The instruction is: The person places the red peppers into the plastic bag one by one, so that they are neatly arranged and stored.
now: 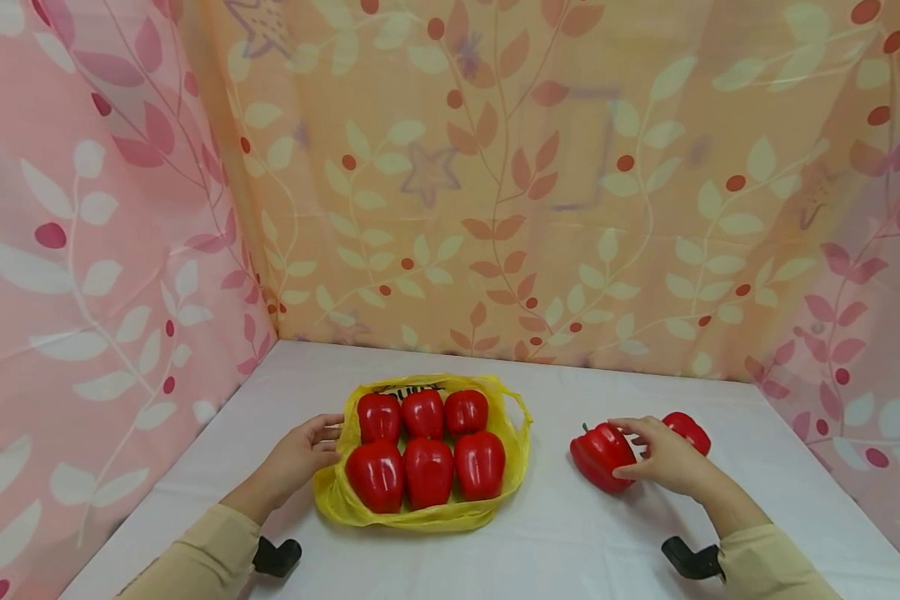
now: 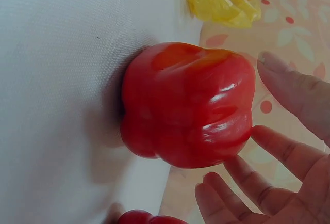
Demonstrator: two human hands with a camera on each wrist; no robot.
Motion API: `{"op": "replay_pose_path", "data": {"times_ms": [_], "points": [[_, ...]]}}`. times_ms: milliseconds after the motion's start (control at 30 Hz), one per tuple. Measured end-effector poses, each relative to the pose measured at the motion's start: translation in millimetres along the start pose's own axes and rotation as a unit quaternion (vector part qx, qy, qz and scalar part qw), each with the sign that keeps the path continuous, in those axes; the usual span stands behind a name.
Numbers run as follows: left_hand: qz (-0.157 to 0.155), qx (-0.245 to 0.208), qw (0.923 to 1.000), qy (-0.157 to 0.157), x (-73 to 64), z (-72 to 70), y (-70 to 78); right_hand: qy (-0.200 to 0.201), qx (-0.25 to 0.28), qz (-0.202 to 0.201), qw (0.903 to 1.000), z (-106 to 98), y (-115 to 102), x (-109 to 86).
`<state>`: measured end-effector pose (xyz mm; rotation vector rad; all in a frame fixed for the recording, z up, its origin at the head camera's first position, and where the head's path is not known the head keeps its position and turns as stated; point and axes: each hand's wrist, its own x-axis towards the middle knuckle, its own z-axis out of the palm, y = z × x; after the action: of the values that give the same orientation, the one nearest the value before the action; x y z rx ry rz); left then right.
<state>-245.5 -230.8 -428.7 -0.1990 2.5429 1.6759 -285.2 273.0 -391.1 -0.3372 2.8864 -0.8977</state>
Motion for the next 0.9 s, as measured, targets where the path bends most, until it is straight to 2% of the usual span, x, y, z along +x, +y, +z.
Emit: {"op": "replay_pose_path", "data": {"times_ms": [233,500,900], "points": [[-0.002,-0.004,1.0,0.0,0.2,0.0,-0.5,-0.025,0.017,-0.001,0.9995,-2.0,1.4,-0.5],[-0.001,-0.007,1.0,-0.002,0.2,0.0,-1.7,-0.055,0.019,-0.029,0.9979,-2.1,4.0,0.2],[-0.004,-0.007,1.0,0.001,1.0,0.9,-2.8,-0.05,0.0,-0.016,0.9986,2.1,6.9,3.3]]}}
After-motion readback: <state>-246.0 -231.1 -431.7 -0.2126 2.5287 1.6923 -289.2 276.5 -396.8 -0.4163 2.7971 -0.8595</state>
